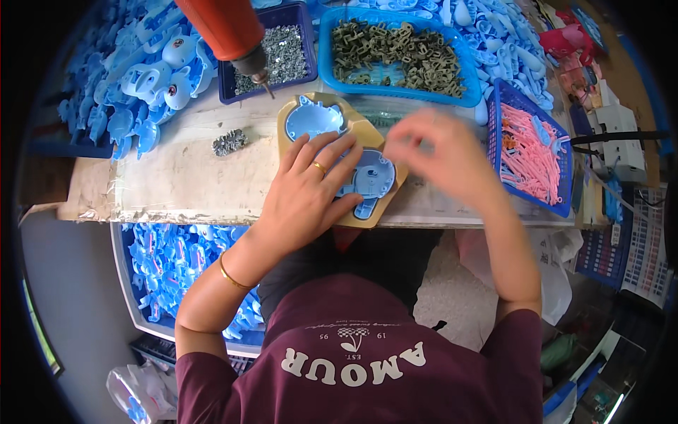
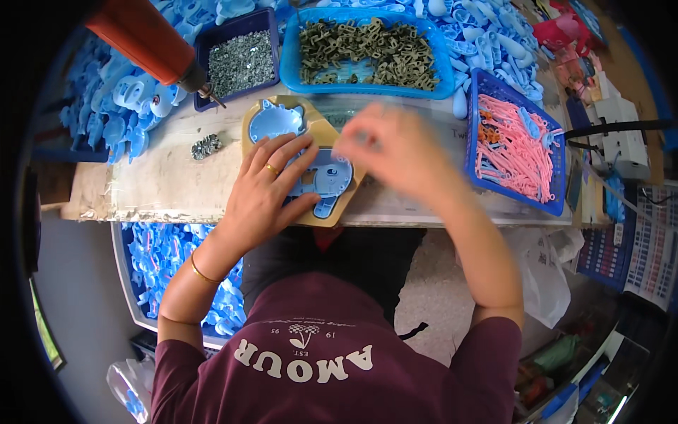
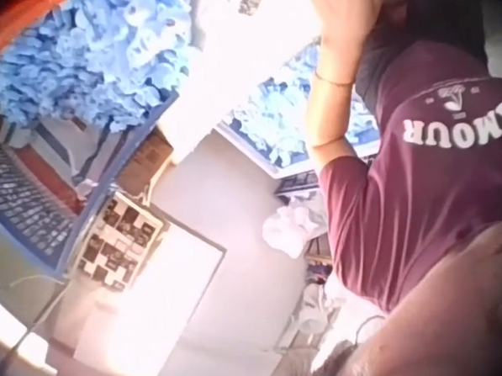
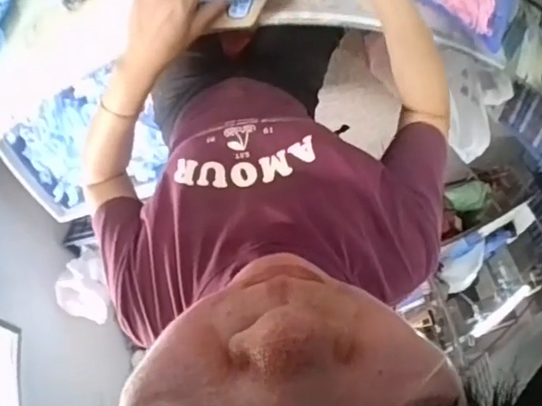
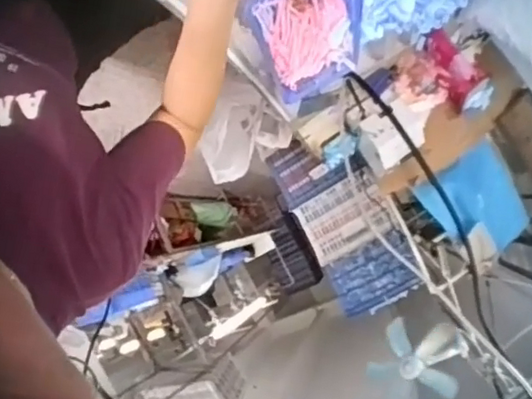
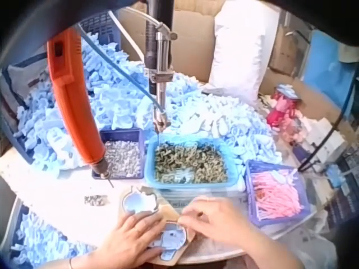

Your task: Assembling blue plastic toy animals by inserting cords and using a pneumatic screwdriver to fasten plates and components.

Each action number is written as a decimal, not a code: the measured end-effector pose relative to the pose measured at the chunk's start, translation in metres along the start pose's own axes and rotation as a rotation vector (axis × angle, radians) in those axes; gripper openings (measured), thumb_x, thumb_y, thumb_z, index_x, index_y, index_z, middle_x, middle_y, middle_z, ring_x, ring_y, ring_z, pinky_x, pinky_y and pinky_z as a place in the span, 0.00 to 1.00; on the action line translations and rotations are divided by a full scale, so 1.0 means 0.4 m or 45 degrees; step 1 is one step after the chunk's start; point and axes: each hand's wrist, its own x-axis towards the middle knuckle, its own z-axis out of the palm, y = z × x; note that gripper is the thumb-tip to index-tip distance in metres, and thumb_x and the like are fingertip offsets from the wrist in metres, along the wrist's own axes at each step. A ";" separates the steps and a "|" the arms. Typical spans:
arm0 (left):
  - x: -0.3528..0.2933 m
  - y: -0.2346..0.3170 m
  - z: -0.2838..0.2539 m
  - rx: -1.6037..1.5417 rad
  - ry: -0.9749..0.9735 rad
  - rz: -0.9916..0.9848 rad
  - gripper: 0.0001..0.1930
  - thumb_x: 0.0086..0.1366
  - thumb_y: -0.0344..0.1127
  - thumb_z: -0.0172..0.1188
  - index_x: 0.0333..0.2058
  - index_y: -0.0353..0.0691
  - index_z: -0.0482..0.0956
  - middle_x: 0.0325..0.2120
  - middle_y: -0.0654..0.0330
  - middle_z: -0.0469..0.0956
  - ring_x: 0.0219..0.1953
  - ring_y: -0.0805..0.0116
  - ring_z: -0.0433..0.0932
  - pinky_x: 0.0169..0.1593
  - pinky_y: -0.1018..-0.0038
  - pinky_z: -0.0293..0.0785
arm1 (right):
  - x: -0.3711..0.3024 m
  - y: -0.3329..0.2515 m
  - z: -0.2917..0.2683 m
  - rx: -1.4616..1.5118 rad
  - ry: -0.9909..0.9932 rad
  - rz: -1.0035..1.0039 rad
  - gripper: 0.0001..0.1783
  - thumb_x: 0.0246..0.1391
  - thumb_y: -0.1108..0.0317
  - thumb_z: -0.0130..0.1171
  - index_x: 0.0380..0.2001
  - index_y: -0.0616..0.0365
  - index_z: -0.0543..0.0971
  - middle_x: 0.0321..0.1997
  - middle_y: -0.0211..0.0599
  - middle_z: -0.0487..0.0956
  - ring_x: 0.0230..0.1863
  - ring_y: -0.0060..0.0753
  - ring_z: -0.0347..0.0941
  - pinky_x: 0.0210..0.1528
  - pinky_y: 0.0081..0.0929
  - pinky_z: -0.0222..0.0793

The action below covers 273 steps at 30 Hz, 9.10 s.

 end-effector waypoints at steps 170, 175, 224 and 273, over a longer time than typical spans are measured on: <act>-0.071 -0.059 -0.018 -0.070 0.112 0.069 0.17 0.57 0.38 0.68 0.45 0.42 0.81 0.51 0.58 0.77 0.61 0.54 0.70 0.67 0.55 0.64 | -0.051 -0.087 0.137 0.015 0.205 0.016 0.10 0.50 0.73 0.65 0.37 0.54 0.80 0.30 0.33 0.83 0.31 0.36 0.79 0.31 0.32 0.72; -0.069 -0.061 -0.019 -0.060 0.114 0.071 0.17 0.57 0.38 0.68 0.45 0.42 0.82 0.51 0.58 0.77 0.60 0.54 0.71 0.66 0.55 0.64 | -0.018 -0.095 0.097 -0.189 0.042 0.014 0.07 0.47 0.68 0.68 0.32 0.52 0.81 0.28 0.30 0.84 0.33 0.38 0.79 0.33 0.37 0.72; 0.075 -0.131 -0.042 -0.126 0.413 0.223 0.09 0.54 0.38 0.69 0.31 0.45 0.80 0.28 0.64 0.76 0.36 0.61 0.74 0.41 0.67 0.74 | 0.193 -0.316 -0.056 1.439 0.240 -0.056 0.19 0.52 0.76 0.64 0.46 0.69 0.72 0.25 0.29 0.77 0.21 0.16 0.71 0.25 0.16 0.64; 0.019 -0.025 0.018 -0.089 0.151 0.185 0.15 0.53 0.41 0.69 0.38 0.45 0.81 0.38 0.65 0.78 0.44 0.64 0.75 0.50 0.69 0.72 | 0.087 -0.149 0.060 1.181 0.385 -0.121 0.17 0.56 0.73 0.60 0.48 0.68 0.72 0.28 0.34 0.78 0.25 0.18 0.71 0.29 0.18 0.70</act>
